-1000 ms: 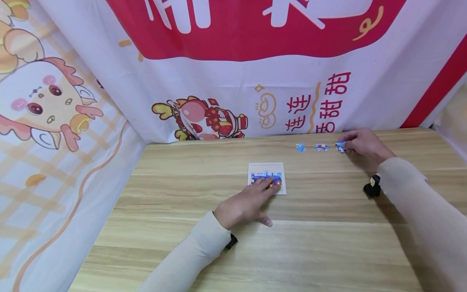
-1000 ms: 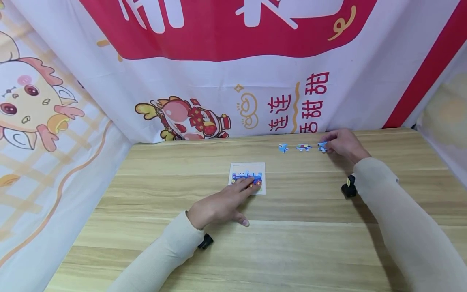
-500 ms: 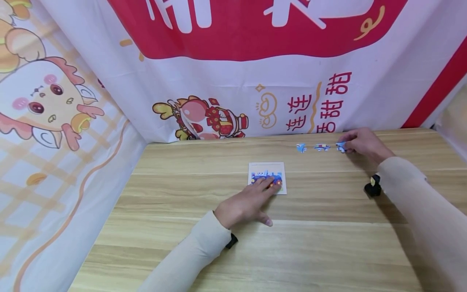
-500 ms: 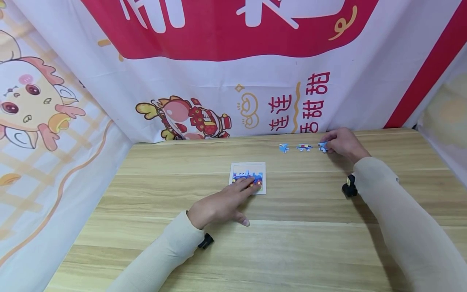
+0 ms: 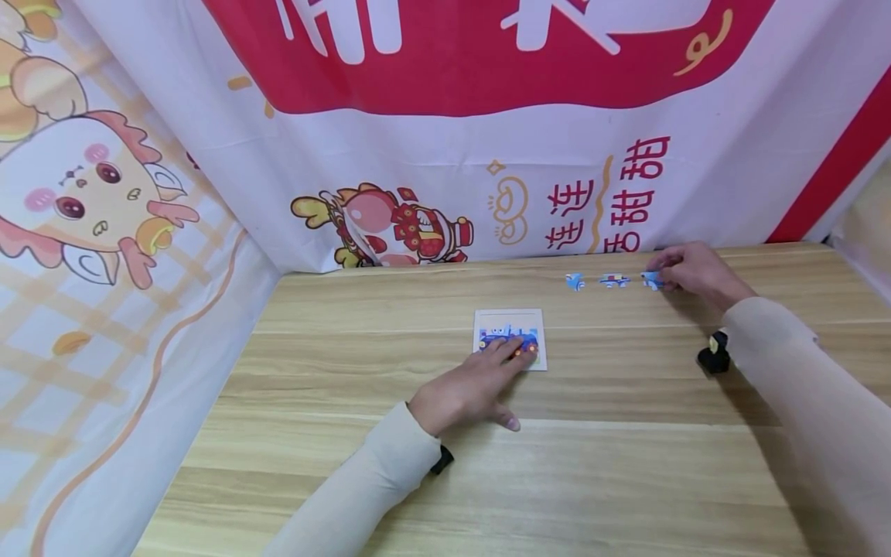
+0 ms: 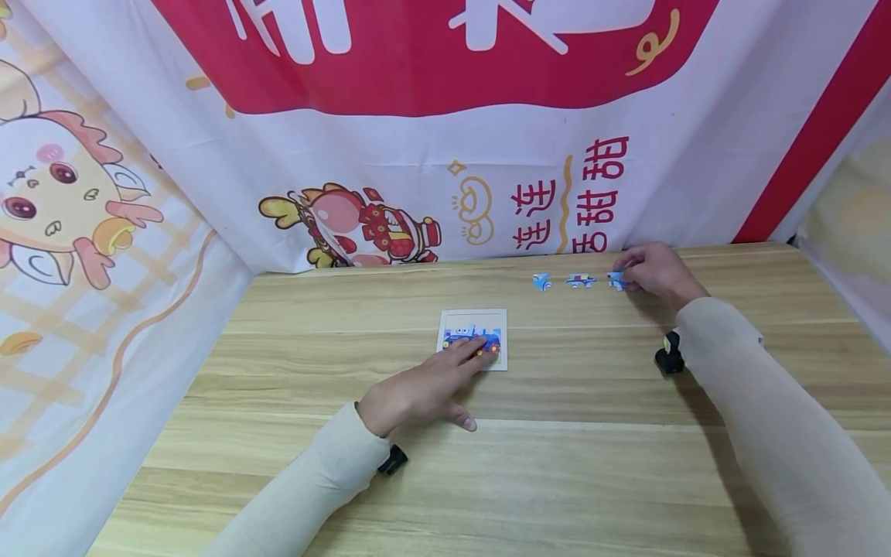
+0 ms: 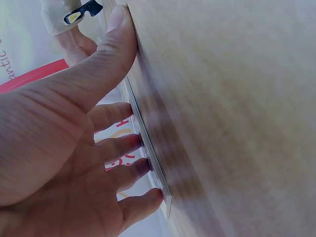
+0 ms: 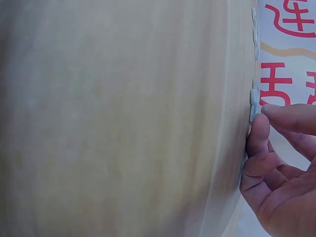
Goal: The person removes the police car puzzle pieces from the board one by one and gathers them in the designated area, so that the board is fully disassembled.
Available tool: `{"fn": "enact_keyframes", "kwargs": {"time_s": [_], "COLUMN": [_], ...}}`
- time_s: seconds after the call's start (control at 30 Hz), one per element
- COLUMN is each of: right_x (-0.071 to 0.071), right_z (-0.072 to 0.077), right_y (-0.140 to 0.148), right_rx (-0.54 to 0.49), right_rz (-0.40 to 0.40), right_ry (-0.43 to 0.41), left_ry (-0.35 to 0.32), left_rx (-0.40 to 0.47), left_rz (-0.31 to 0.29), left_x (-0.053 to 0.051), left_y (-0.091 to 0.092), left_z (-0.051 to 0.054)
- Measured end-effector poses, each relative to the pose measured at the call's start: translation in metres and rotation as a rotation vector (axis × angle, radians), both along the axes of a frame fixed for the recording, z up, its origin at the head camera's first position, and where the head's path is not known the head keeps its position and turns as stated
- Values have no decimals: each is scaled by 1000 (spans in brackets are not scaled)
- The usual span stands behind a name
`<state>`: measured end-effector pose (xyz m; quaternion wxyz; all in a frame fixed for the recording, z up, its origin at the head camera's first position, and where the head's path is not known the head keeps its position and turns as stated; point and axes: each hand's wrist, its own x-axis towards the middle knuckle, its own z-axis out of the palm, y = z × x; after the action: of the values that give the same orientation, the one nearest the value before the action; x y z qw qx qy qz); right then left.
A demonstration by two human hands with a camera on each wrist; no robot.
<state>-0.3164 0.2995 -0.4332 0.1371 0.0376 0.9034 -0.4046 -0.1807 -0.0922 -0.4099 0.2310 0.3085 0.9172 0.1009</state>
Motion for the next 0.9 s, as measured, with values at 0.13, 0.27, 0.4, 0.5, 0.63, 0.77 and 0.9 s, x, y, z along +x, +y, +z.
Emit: {"fn": "enact_keyframes", "kwargs": {"time_s": [0.13, 0.27, 0.4, 0.5, 0.63, 0.77, 0.9], "right_x": [0, -2, -3, -3, -2, -1, 0], "right_z": [0, -2, -2, -1, 0, 0, 1], "right_y": [-1, -1, -2, -2, -2, -1, 1], "right_rx": [8, 27, 33, 32, 28, 25, 11], "right_rz": [-5, -10, -22, -26, -24, -16, -10], "right_ry": [-1, -9, -18, -15, -16, -21, -24], "left_ry": [-4, -7, -5, -7, -11, -8, 9], "left_rx": [1, 2, 2, 8, 13, 9, -6], "left_rz": [3, 4, 5, 6, 9, 7, -2], "left_x": [0, -1, -1, -1, -1, -1, 1], "left_y": [0, 0, 0, 0, 0, 0, -1], "left_z": [-1, 0, -1, -1, -1, -1, 0]}}
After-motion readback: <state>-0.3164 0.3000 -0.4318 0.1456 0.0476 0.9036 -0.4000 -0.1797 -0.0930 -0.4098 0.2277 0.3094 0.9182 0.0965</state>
